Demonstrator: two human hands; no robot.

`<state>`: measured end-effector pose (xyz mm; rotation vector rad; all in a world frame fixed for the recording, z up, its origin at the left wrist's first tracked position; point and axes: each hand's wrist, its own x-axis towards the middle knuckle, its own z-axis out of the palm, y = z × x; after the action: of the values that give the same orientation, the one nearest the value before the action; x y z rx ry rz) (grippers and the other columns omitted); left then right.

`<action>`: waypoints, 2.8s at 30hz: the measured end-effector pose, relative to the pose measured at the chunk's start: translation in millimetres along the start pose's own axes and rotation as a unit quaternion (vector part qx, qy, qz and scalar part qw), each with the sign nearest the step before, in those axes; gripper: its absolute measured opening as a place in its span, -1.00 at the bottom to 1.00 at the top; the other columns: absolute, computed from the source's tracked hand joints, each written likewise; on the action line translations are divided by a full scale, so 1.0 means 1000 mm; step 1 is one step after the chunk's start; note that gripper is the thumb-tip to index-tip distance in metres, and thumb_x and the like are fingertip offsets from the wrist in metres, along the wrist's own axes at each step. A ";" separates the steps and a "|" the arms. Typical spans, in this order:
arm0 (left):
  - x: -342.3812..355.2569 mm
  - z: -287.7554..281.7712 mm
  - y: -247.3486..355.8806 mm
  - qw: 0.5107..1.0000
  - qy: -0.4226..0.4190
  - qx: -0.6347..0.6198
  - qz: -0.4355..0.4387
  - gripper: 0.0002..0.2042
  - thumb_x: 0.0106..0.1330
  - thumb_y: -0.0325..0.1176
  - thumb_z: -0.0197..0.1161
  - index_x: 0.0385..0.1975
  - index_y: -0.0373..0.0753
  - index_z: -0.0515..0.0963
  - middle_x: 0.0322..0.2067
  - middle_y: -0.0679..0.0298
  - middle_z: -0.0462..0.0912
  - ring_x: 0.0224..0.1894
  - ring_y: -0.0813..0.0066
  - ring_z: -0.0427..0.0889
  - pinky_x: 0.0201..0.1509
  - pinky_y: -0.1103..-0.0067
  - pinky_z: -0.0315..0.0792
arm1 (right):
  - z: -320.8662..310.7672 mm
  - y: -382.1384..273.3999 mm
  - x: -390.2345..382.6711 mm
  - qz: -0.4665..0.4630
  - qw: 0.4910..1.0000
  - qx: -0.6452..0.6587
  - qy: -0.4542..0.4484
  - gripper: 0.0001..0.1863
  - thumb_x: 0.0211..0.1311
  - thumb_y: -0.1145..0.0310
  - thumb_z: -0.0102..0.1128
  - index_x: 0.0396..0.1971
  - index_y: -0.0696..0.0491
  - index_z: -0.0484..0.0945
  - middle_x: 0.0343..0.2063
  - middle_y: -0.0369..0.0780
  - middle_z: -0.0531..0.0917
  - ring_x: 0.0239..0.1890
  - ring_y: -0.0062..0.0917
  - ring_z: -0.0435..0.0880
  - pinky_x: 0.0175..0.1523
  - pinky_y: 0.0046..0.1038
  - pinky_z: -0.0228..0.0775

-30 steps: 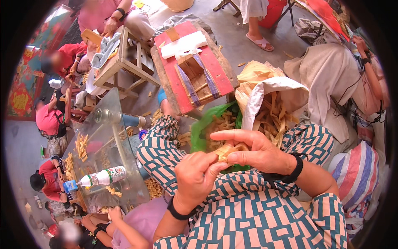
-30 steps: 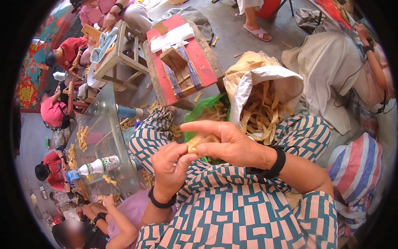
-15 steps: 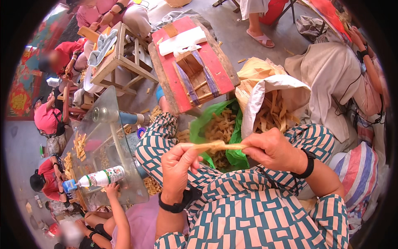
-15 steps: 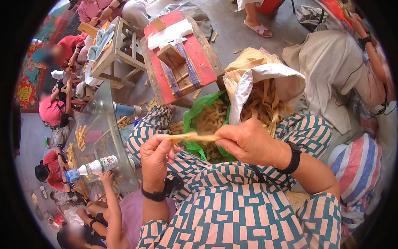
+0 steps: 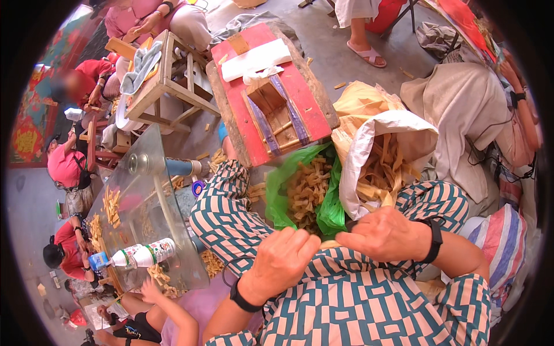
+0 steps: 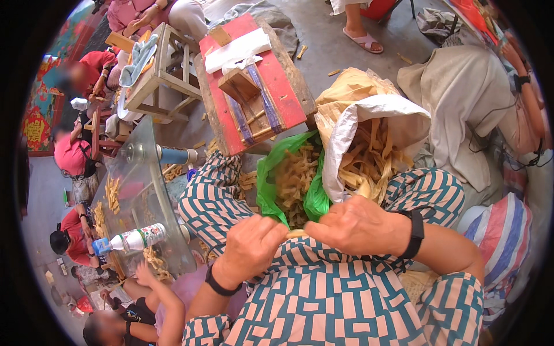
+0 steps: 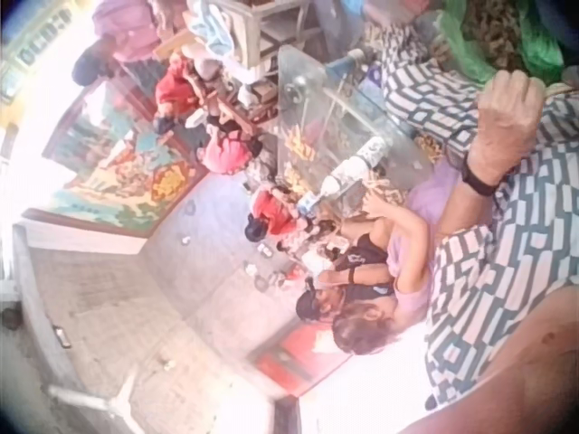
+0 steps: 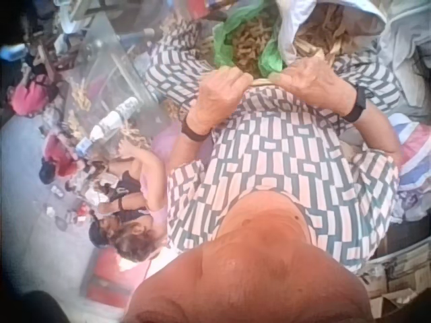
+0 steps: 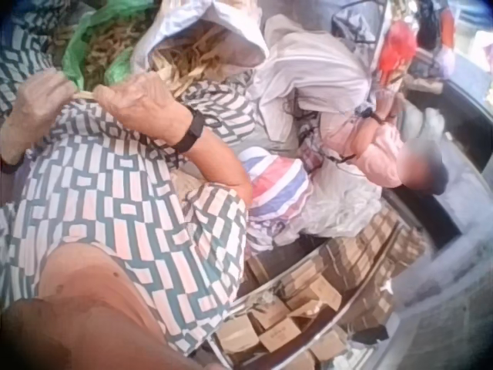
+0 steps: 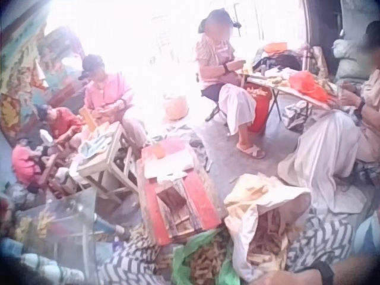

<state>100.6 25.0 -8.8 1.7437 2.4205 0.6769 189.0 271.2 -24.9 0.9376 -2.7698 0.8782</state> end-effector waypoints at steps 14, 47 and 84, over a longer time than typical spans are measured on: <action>0.081 -0.032 -0.105 0.932 0.162 -0.181 -0.269 -0.87 0.38 -0.46 0.24 -0.18 -0.35 0.64 -0.39 0.07 0.68 -0.42 0.26 0.68 -0.28 0.46 0.51 | -0.025 0.116 0.104 0.082 0.970 -0.062 0.222 -0.91 0.18 0.52 0.14 -0.32 0.04 0.52 -0.48 -0.14 0.61 -0.42 -0.20 0.67 -0.40 -0.24 0.47; 0.020 -0.055 0.007 0.771 0.232 -0.589 -0.072 -0.86 0.18 -0.34 0.43 -0.44 -0.29 0.69 -0.17 0.03 0.67 -0.12 0.08 0.66 -0.09 0.33 0.60 | 0.005 0.018 0.060 0.054 0.935 0.309 0.168 -0.84 0.33 0.51 0.13 -0.13 0.13 0.56 -0.48 -0.18 0.61 -0.44 -0.34 0.66 -0.31 -0.38 0.51; 0.012 -0.014 0.007 0.945 0.215 -0.195 -0.152 -0.84 0.25 -0.42 0.42 -0.24 -0.31 0.64 -0.52 0.28 0.62 -0.52 0.45 0.54 -0.39 0.56 0.36 | -0.007 -0.007 0.062 0.173 0.711 0.672 0.112 -0.46 0.39 0.49 0.20 0.34 0.17 0.36 -0.06 -0.32 0.58 -0.05 -0.76 0.52 0.06 -0.65 0.40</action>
<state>98.7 33.5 8.9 1.1272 2.4896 1.4927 142.4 237.4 -0.1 0.2004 -1.7041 2.9210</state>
